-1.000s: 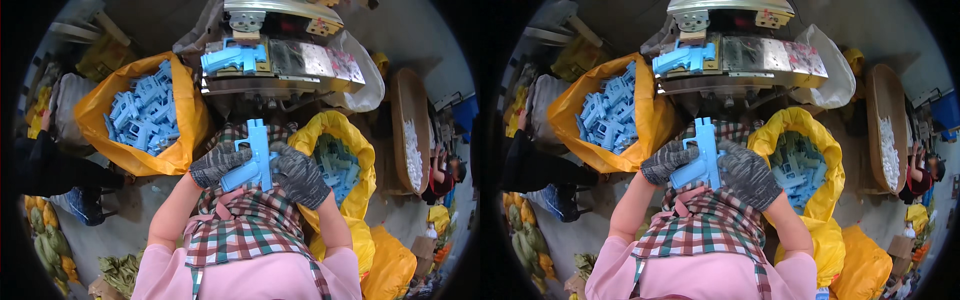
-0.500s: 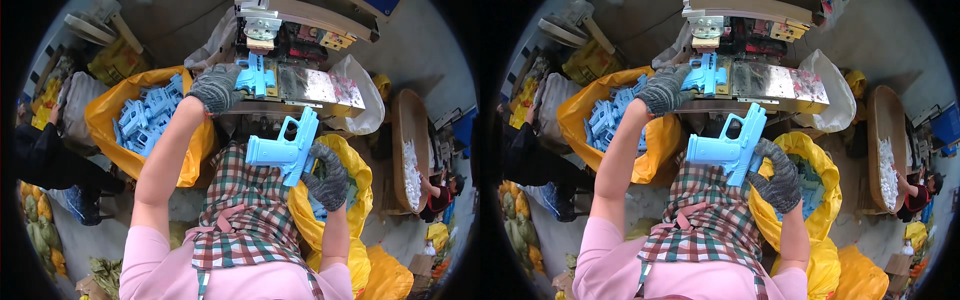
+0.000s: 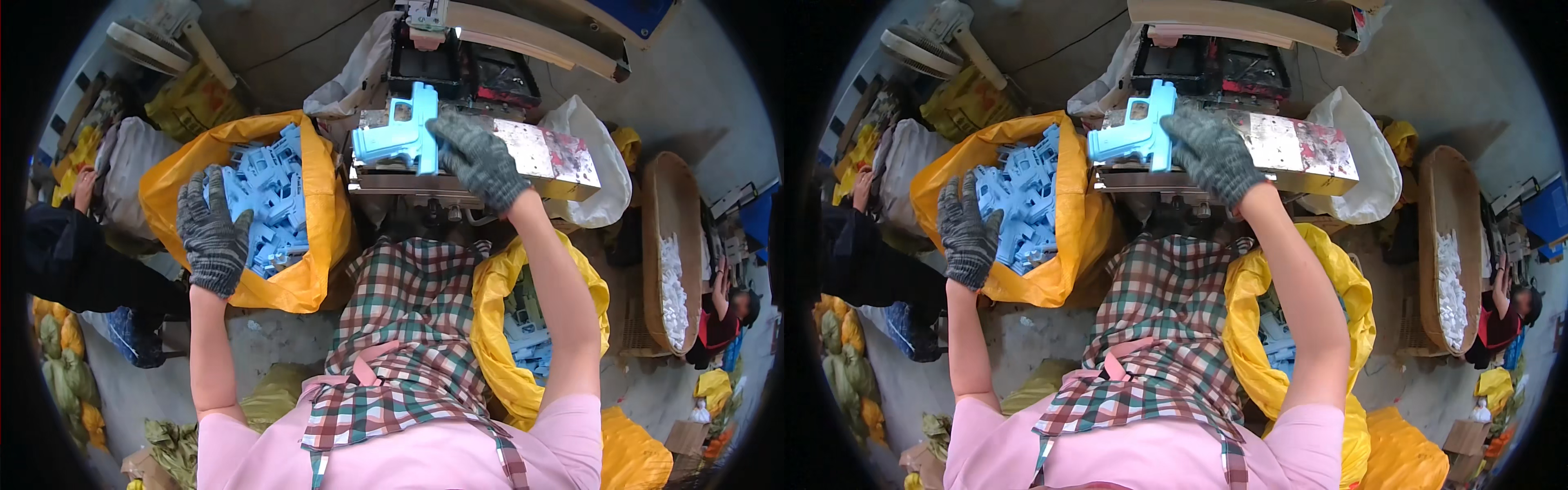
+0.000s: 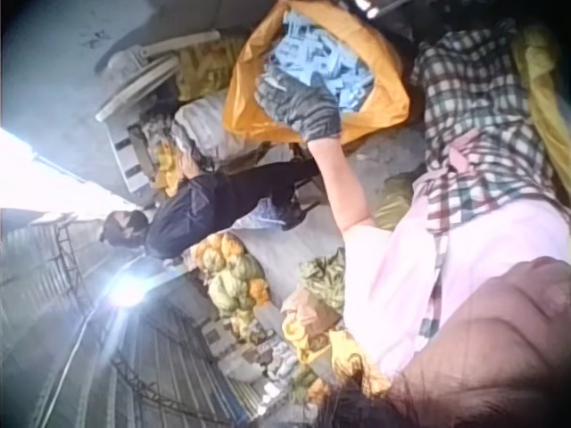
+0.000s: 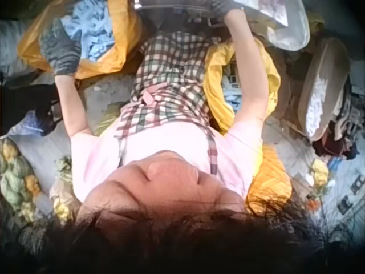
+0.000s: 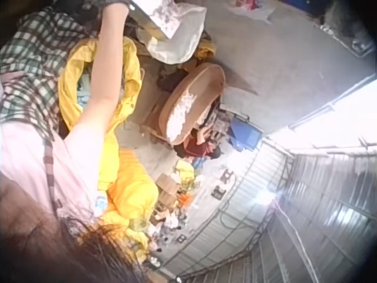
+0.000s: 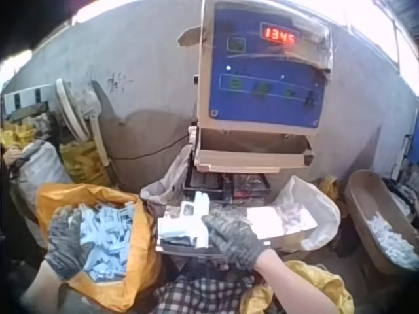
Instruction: Inspecting and sorting blue plastic toy gun components, moving them between bags and a workstation in a factory.
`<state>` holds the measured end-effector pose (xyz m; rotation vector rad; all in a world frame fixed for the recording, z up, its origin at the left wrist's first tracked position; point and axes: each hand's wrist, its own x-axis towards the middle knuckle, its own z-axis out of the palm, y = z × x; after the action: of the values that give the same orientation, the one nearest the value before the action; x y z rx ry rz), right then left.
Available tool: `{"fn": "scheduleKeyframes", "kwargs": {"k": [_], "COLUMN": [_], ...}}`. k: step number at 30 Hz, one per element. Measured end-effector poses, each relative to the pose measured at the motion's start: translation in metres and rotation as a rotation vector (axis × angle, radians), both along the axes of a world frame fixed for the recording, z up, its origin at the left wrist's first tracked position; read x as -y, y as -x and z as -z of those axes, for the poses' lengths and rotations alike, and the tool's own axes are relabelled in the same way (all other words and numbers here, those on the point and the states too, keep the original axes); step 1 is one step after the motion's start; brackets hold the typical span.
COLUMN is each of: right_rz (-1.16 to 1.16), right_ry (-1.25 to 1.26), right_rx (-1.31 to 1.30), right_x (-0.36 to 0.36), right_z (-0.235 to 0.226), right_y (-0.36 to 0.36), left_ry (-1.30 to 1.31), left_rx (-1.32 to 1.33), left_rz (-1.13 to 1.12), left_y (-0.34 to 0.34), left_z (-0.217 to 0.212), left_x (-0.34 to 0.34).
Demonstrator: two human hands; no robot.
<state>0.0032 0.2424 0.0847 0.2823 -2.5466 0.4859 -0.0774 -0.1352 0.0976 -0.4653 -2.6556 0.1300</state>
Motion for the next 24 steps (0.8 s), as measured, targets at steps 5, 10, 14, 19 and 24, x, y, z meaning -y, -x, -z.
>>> {"fn": "scheduleKeyframes", "kwargs": {"k": [5, 10, 14, 19, 24], "right_rz": [0.103, -0.069, 0.371, 0.702, 0.627], "right_ry": [-0.065, 0.417, -0.082, -0.475, -0.321], "right_rx": [0.037, 0.348, 1.231, 1.213, 1.255], "right_x": [-0.005, -0.026, -0.056, -0.042, -0.067], "right_z": [-0.004, 0.014, 0.105, 0.254, 0.207], "right_y": [-0.011, -0.120, -0.207, -0.322, -0.307], "left_ry": [-0.042, -0.196, -0.192, -0.167, -0.092], "left_rx": [0.008, 0.037, 0.218, 0.370, 0.505], "left_rz": [0.315, 0.673, 0.887, 0.958, 0.985], "left_y": [-0.015, -0.037, -0.055, -0.078, -0.091], "left_z": [0.011, 0.022, 0.034, 0.043, 0.057], "left_x": [-0.016, -0.038, -0.064, -0.080, -0.092]}}
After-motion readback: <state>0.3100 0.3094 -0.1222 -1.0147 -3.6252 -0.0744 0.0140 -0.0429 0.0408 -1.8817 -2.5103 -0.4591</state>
